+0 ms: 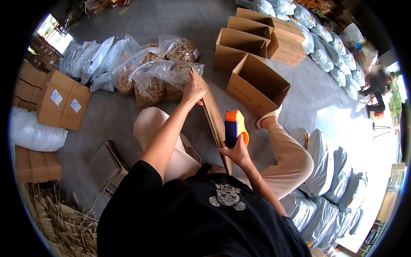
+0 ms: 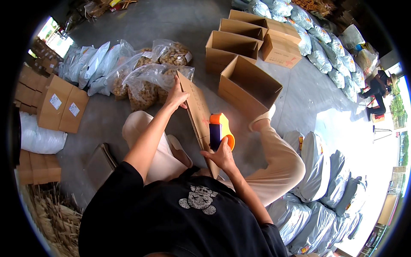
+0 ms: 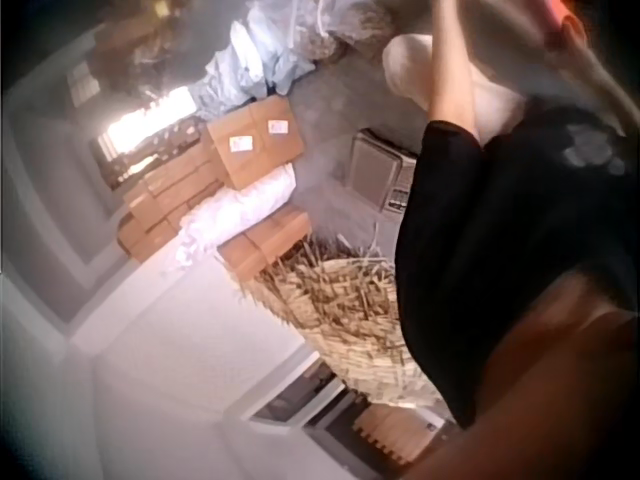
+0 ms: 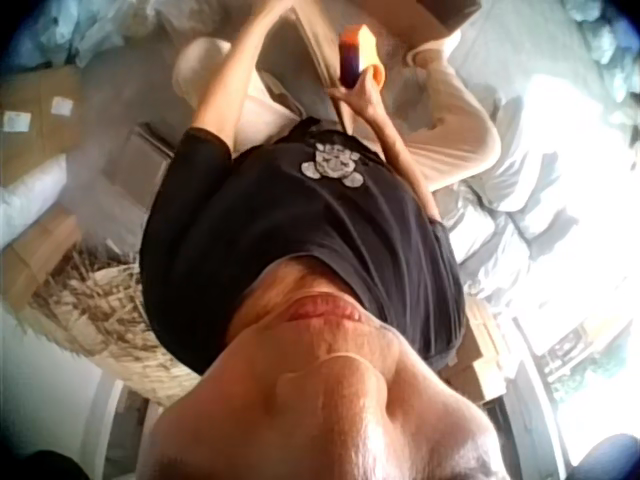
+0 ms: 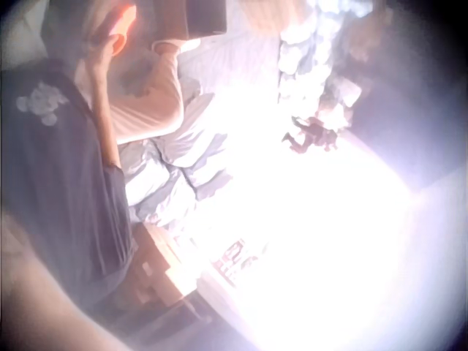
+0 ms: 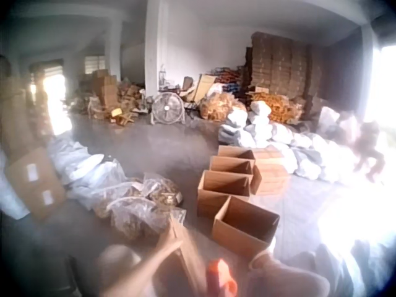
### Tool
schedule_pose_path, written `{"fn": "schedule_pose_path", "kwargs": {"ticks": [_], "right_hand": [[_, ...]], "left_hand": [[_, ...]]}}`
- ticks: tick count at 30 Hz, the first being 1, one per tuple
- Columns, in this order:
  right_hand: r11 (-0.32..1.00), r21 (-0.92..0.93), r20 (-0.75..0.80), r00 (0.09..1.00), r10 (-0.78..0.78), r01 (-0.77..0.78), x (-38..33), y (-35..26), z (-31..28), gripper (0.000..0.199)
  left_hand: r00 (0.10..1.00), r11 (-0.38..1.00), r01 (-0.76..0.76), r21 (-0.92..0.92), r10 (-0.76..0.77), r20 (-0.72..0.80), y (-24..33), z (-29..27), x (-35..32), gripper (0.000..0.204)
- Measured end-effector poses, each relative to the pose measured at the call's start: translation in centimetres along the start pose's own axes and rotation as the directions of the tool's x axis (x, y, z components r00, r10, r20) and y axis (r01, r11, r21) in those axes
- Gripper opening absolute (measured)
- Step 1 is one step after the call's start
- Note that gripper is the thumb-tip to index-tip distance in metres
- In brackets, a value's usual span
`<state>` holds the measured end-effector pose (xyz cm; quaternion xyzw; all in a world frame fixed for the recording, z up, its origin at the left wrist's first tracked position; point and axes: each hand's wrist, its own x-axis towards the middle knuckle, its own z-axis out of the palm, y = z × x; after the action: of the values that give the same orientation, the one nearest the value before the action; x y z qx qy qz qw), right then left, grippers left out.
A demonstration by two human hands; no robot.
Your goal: The person assembles cardboard boxes by folding the flaps and sealing them with a handheld tape dispenser, then places large plastic bags containing food items into the completed boxes.
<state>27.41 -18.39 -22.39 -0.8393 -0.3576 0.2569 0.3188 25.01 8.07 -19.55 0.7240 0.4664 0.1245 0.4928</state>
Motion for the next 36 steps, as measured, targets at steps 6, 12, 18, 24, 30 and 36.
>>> {"fn": "schedule_pose_path", "kwargs": {"ticks": [6, 12, 18, 24, 30, 36], "right_hand": [[0.989, 0.142, 0.018, 0.999, 0.029, -0.032, 2.0, -1.0, 1.5, 0.071], [0.954, 0.301, -0.008, 1.0, 0.014, -0.011, 2.4, 1.3, 0.0, 0.063], [0.887, 0.462, -0.078, 0.995, 0.065, -0.022, 1.8, 2.9, -3.4, 0.055], [0.986, -0.102, -0.449, 0.89, 0.076, -0.135, 1.8, 3.4, -5.5, 0.057], [0.959, -0.018, -0.608, 0.765, 0.213, -0.282, 1.5, 4.3, -8.2, 0.048], [0.953, 0.294, -0.704, 0.657, 0.268, -0.074, 0.2, 5.4, -7.5, 0.052]], "left_hand": [[0.952, 0.958, -0.288, 0.016, 0.288, -0.108, -6.7, 2.6, 4.2, 0.074], [0.815, 0.815, -0.55, -0.181, 0.477, -0.33, -7.7, 6.4, 3.4, 0.05], [0.784, 0.837, -0.531, -0.134, 0.426, -0.451, -6.7, 7.1, 1.8, 0.049], [0.903, 0.935, -0.34, -0.097, 0.295, -0.313, -6.6, 5.9, 0.5, 0.06], [0.784, 0.688, -0.606, 0.399, 0.6, 0.156, -6.6, -0.8, -0.3, 0.061], [0.795, 0.551, -0.589, 0.591, 0.267, 0.544, -4.5, -2.8, -0.1, 0.065]]}}
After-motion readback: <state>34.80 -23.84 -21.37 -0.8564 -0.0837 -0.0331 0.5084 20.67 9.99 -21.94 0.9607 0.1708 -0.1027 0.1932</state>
